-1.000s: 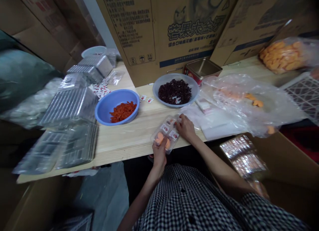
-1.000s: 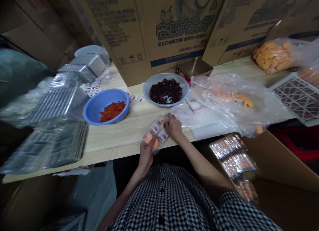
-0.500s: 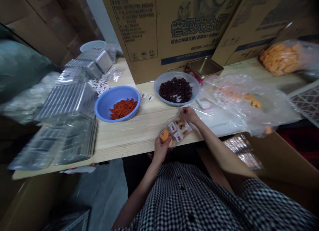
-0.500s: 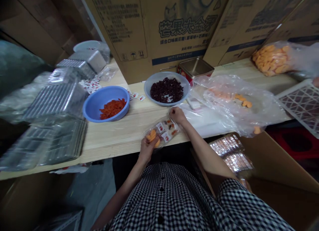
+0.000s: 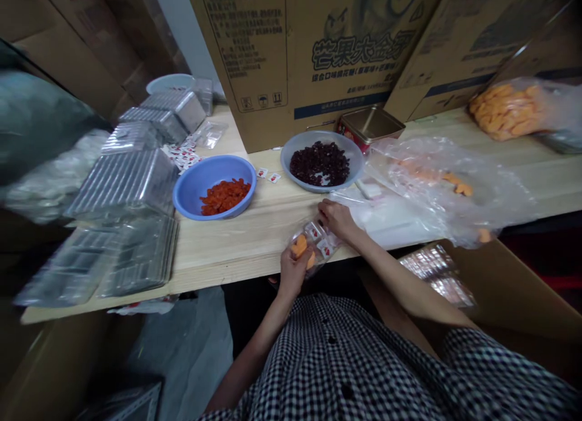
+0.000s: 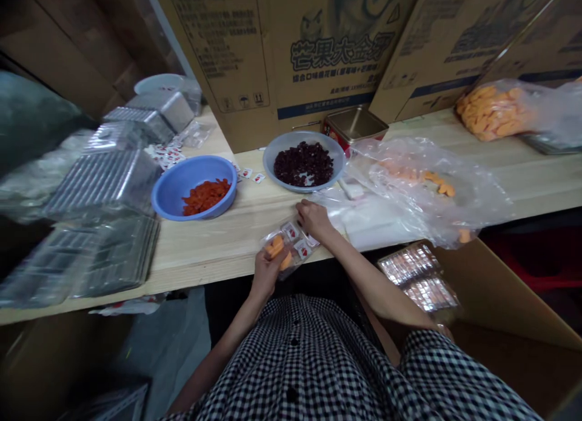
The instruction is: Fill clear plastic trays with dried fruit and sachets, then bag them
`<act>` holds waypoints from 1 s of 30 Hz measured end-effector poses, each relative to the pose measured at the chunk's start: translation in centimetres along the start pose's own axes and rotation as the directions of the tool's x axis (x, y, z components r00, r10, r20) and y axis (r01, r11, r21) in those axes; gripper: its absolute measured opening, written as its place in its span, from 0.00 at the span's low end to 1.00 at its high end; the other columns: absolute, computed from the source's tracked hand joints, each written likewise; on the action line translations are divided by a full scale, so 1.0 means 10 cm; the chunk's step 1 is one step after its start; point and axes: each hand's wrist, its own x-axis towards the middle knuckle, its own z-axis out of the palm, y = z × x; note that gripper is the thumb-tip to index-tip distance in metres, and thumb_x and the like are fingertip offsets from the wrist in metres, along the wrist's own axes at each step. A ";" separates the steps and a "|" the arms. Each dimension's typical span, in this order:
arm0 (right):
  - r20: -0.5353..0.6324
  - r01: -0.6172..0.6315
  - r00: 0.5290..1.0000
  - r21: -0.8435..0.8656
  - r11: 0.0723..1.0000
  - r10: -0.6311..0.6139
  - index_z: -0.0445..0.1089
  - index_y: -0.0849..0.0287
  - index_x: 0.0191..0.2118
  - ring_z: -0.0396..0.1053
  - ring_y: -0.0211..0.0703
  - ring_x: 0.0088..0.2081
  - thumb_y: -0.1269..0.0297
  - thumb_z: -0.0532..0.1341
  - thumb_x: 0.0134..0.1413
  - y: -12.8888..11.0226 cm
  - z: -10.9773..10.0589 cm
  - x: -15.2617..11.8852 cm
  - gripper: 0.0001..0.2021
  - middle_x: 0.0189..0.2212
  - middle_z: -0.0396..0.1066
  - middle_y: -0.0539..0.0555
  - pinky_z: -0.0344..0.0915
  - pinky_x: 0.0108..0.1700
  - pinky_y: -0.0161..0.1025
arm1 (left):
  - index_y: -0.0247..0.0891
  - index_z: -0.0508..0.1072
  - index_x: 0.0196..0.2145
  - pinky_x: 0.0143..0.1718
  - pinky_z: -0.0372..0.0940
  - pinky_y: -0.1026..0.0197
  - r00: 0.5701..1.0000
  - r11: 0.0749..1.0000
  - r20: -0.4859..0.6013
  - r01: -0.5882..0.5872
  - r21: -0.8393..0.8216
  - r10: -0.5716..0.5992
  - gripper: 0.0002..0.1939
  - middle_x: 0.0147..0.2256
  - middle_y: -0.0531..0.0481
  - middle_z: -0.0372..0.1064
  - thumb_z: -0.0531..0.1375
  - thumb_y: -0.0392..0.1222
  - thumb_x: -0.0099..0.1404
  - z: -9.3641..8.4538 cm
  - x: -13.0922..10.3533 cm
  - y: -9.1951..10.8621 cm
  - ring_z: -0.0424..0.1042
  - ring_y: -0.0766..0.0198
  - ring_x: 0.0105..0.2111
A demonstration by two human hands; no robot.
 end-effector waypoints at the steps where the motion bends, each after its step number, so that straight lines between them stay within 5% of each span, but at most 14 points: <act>1: -0.006 -0.006 1.000 0.001 1.000 0.006 0.72 0.60 0.38 0.68 0.46 0.38 0.70 0.56 0.60 -0.02 0.03 0.00 0.07 0.40 0.73 0.59 0.52 0.34 0.37 | 0.33 0.78 0.41 0.40 0.69 0.58 1.000 1.000 -0.003 -0.006 0.005 0.006 0.22 0.36 0.45 0.78 0.73 0.45 0.49 0.00 -0.02 0.00 0.77 0.57 0.34; 5: -0.040 0.022 0.999 0.044 0.999 -0.021 0.70 0.59 0.39 0.68 0.44 0.38 0.69 0.54 0.63 -0.10 0.12 0.01 0.07 0.39 0.72 0.57 0.54 0.35 0.37 | 0.33 0.78 0.38 0.40 0.69 0.58 0.998 0.999 -0.063 0.001 -0.039 -0.004 0.21 0.34 0.46 0.78 0.74 0.46 0.48 -0.02 -0.05 0.02 0.77 0.57 0.35; 9: -0.103 0.036 0.994 0.084 0.996 -0.028 0.68 0.59 0.37 0.67 0.44 0.38 0.69 0.53 0.64 -0.13 0.23 -0.12 0.08 0.40 0.72 0.57 0.55 0.36 0.37 | 0.33 0.76 0.36 0.42 0.69 0.57 0.982 0.974 -0.126 0.112 -0.198 -0.139 0.20 0.33 0.47 0.77 0.73 0.44 0.46 -0.03 0.00 -0.03 0.77 0.57 0.35; 20: -0.203 -0.055 0.976 0.120 0.991 0.079 0.65 0.58 0.38 0.66 0.46 0.38 0.67 0.51 0.65 0.41 0.38 -0.68 0.07 0.36 0.68 0.57 0.58 0.39 0.37 | 0.34 0.75 0.39 0.47 0.69 0.53 0.969 0.934 -0.131 0.159 -0.320 -0.210 0.22 0.37 0.45 0.78 0.72 0.39 0.45 0.07 0.09 -0.07 0.78 0.55 0.39; 26: -0.212 0.042 0.977 0.360 0.932 0.038 0.62 0.56 0.34 0.66 0.44 0.34 0.66 0.49 0.65 0.10 0.38 -0.82 0.08 0.32 0.67 0.54 0.60 0.39 0.37 | 0.37 0.76 0.42 0.51 0.68 0.54 0.987 0.950 -0.089 0.103 -0.295 -0.135 0.20 0.44 0.45 0.78 0.70 0.42 0.51 0.05 -0.01 -0.02 0.77 0.54 0.45; 30: -0.230 -0.002 0.964 0.485 0.874 0.130 0.61 0.56 0.34 0.66 0.43 0.32 0.69 0.51 0.62 -0.18 0.40 -0.89 0.05 0.30 0.67 0.53 0.59 0.37 0.36 | 0.38 0.76 0.43 0.51 0.68 0.54 0.988 0.964 -0.126 0.059 -0.258 -0.094 0.20 0.45 0.44 0.77 0.70 0.44 0.52 0.03 -0.14 0.04 0.76 0.54 0.46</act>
